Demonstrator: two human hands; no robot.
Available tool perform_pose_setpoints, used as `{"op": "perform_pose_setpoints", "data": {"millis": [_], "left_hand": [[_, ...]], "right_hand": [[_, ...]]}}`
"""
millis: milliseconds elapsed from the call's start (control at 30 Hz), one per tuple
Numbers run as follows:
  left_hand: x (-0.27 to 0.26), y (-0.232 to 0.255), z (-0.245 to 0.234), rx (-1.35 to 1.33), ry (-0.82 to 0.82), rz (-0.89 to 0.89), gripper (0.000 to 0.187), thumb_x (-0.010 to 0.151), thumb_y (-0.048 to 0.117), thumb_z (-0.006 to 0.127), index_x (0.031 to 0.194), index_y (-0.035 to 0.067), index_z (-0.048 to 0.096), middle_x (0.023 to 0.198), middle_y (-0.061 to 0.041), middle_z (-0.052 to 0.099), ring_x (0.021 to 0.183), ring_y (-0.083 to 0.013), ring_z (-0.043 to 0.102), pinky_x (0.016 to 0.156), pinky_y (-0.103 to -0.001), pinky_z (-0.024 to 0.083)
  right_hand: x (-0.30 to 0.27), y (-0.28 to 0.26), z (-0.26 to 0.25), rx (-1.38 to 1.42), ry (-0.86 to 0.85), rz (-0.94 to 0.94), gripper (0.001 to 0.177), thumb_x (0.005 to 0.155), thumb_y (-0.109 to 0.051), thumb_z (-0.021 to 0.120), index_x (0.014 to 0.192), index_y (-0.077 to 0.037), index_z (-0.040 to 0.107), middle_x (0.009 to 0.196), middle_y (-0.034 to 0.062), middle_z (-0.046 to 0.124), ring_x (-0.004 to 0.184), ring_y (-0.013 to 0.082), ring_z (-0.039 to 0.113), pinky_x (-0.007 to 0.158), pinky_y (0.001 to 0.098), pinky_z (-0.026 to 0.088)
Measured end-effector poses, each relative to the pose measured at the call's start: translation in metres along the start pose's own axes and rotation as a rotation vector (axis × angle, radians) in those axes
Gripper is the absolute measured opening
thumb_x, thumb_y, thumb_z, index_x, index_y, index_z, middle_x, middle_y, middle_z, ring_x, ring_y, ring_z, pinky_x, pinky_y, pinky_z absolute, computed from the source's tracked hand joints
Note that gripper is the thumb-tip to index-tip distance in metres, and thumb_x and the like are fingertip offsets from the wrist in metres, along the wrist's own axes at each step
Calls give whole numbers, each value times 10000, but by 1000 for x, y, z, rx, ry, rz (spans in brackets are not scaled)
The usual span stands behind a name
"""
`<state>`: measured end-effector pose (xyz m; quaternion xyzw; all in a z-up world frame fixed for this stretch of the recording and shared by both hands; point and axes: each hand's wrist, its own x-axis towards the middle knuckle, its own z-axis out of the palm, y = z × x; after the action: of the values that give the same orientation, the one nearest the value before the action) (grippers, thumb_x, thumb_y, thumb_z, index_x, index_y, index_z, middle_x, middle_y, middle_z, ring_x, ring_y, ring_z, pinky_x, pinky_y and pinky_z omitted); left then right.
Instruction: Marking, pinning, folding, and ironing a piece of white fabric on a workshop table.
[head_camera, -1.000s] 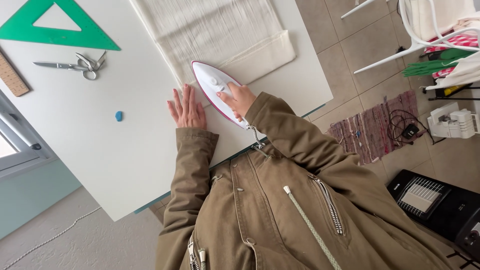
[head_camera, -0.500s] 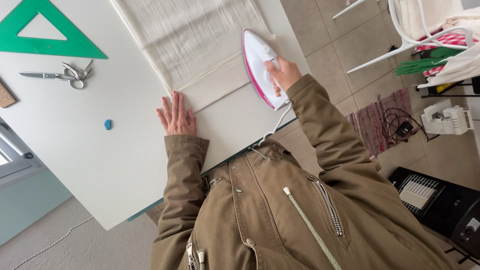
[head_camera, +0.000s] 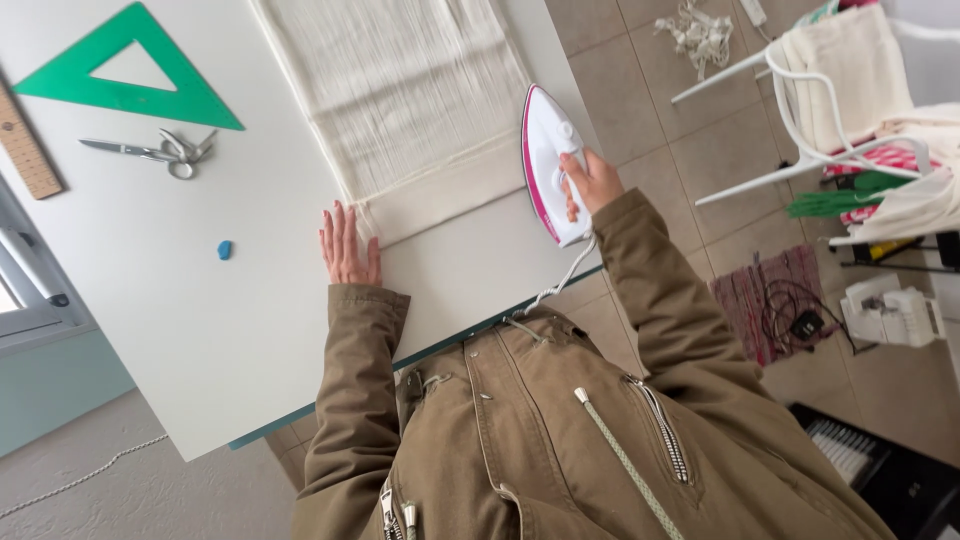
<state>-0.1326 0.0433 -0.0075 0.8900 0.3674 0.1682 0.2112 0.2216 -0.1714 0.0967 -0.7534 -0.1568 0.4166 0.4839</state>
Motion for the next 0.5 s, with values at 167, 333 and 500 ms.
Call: {"op": "perform_pose_setpoints", "data": {"millis": [167,333,500], "left_hand": [[-49,1,-2,-649,130,-193,397,1093,192,585,1472,87,523,1442,-170,611,1267,-241,637,1138,-398,526],[-111,45,-5,-1198,-270,-200,408,1060,167,488,1439,37,567,1387,-135,657,1256,-231,624,1107,-361,475],[-167,29,-83,-1482,-530,-205,489,953,156,595,1419,96,458,1270,-44,642,1193,-144,599,1038,-284,466]], "right_hand": [[-19,-16,56,333,-330,-100,387,1053,-342,577,1249,-39,436,847,72,567,547,144,591,470,336,554],[-35,-61,169,301,-784,-238,544,1037,-311,610,1441,-58,347,1023,100,645,853,201,683,816,386,615],[-60,-90,297,310,-1183,-374,580,1047,-240,694,1500,-52,383,1181,83,625,1154,205,620,1092,433,517]]}}
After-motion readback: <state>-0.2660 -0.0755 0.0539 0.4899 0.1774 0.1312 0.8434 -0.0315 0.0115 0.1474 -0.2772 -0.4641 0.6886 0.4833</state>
